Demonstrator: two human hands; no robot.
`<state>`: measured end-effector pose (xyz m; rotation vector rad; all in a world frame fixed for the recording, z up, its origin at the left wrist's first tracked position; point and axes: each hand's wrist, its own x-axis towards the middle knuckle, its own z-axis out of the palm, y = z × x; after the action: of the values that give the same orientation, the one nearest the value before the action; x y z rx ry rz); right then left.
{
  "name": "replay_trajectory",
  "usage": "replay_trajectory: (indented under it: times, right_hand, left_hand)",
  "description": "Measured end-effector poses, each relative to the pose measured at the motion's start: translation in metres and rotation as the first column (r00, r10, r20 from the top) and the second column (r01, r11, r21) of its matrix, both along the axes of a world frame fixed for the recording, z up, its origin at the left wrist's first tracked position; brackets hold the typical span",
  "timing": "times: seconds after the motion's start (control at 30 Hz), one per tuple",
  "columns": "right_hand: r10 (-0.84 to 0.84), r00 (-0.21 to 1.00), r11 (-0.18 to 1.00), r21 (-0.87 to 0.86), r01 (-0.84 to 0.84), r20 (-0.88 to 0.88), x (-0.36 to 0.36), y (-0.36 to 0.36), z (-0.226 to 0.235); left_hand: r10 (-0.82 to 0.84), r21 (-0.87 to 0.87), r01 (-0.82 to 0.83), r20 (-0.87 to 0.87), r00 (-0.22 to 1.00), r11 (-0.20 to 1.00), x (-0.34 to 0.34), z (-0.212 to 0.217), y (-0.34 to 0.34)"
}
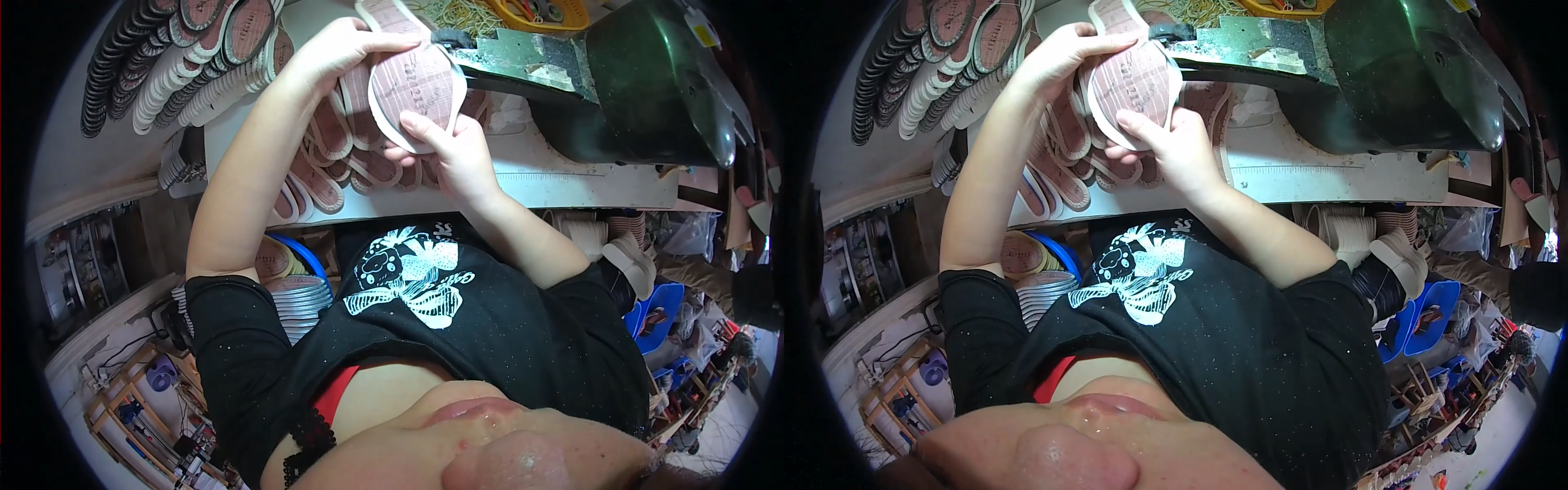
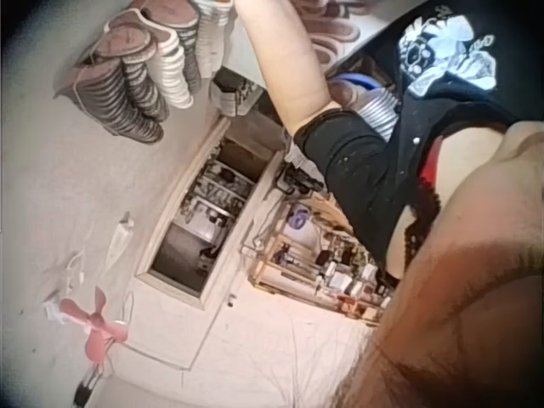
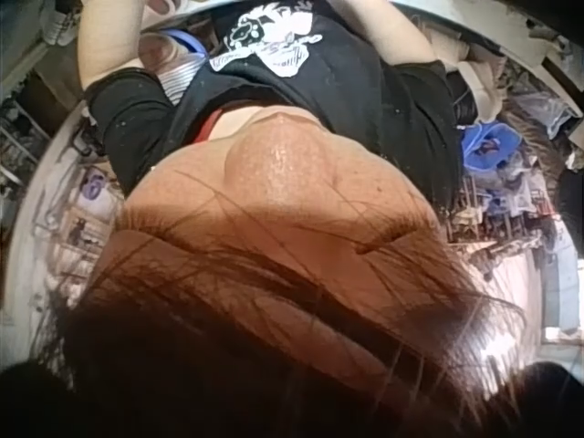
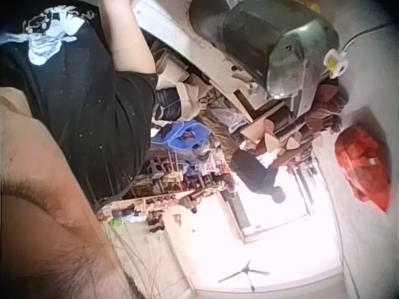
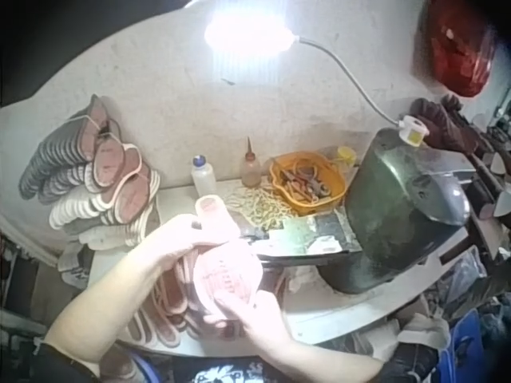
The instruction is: The recorder is assembling or inspecting multiple layers of shoe insoles, stacking them together.
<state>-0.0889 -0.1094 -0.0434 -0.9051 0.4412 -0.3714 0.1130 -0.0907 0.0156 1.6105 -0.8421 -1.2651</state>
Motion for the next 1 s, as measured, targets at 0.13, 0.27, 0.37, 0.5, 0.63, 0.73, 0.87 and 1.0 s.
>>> replay_trajectory:
  times: [0.13,0.27,0.37,0.5,0.63,0.73,0.87,1.0]
  right_hand:
    - [-0.059,0.994,0.996,0.071,0.053,0.092,0.016,-0.01,0.002]
    - [-0.084,0.99,0.994,0.083,0.075,0.112,0.027,-0.018,0.007]
    - [-0.089,0.989,0.992,0.095,0.078,0.121,0.028,-0.022,0.013]
    - [-0.098,0.973,0.985,0.163,0.064,0.207,0.024,-0.018,0.018]
    - [-0.1,0.967,0.989,0.13,0.071,0.232,0.024,-0.02,0.012]
    - [-0.076,0.976,0.993,0.108,0.055,0.205,0.025,-0.024,0.011]
    - [-0.064,0.975,0.991,0.129,0.036,0.214,0.023,-0.028,0.012]
    - [-0.068,0.975,0.99,0.139,0.039,0.21,0.023,-0.032,0.014]
  left_hand:
    - [-0.004,-0.059,0.042,0.533,0.846,0.997,0.023,0.001,-0.012]
    - [-0.388,0.17,0.352,0.513,0.766,0.92,0.026,0.026,-0.026]
    - [-0.454,0.161,0.425,0.29,0.843,0.891,0.044,0.014,-0.038]
    - [-0.601,0.265,0.54,0.342,0.722,0.799,0.061,0.013,-0.055]
    - [-0.614,0.43,0.463,0.341,0.711,0.775,0.052,0.035,-0.054]
    - [-0.578,0.343,0.488,0.246,0.778,0.803,0.061,0.025,-0.045]
    - [-0.548,0.295,0.464,0.37,0.75,0.835,0.054,0.029,-0.034]
    - [-0.497,0.248,0.434,0.334,0.801,0.866,0.066,0.005,-0.019]
